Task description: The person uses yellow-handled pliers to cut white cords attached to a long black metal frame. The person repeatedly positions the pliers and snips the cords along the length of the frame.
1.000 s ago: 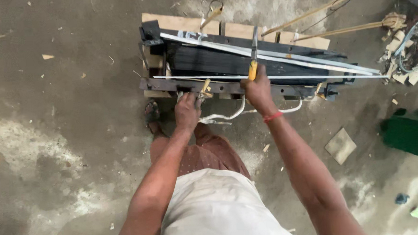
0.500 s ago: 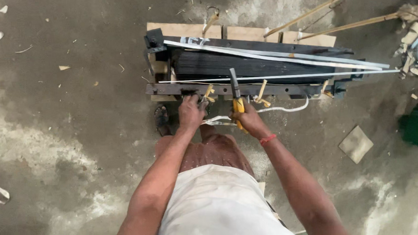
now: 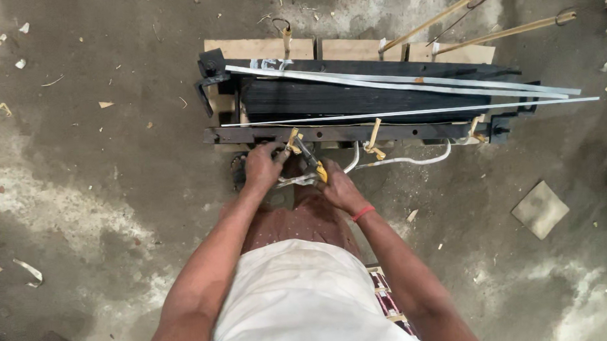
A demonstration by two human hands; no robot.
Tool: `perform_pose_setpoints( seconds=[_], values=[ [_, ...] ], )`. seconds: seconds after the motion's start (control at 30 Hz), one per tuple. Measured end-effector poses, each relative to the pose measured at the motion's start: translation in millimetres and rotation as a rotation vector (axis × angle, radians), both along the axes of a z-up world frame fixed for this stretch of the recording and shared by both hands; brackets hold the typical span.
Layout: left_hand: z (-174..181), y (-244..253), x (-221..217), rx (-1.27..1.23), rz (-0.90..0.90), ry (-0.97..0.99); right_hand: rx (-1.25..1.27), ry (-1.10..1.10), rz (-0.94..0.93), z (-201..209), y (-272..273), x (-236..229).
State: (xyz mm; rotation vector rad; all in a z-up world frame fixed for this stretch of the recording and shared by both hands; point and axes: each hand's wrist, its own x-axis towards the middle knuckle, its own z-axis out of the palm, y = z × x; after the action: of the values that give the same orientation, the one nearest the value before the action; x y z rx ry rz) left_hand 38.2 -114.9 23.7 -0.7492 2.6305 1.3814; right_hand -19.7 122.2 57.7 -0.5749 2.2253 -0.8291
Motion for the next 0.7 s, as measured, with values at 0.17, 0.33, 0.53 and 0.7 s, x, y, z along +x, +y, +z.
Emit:
perform_pose_setpoints(
  seconds=[0.17, 0.33, 0.53, 0.7],
  values=[
    [0.1, -2.1, -3.7, -0.045, -0.006, -0.020, 0.169, 0.135, 0.072, 8.3, -10.8, -13.7],
    [8.2, -4.3, -7.1, 0.012, 0.017, -0.019, 0.112, 0.203, 0.123, 11.8, -18.4, -40.6],
    [19.1, 2.2, -0.2, 0.028, 0.063, 0.099, 0.152, 0.239, 0.422, 26.8, -11.4, -84.1],
    [18.3, 5.8, 0.7, 0.046, 0.150, 0.166, 0.209, 0.254, 0.487, 25.3, -16.8, -107.0]
  ],
)
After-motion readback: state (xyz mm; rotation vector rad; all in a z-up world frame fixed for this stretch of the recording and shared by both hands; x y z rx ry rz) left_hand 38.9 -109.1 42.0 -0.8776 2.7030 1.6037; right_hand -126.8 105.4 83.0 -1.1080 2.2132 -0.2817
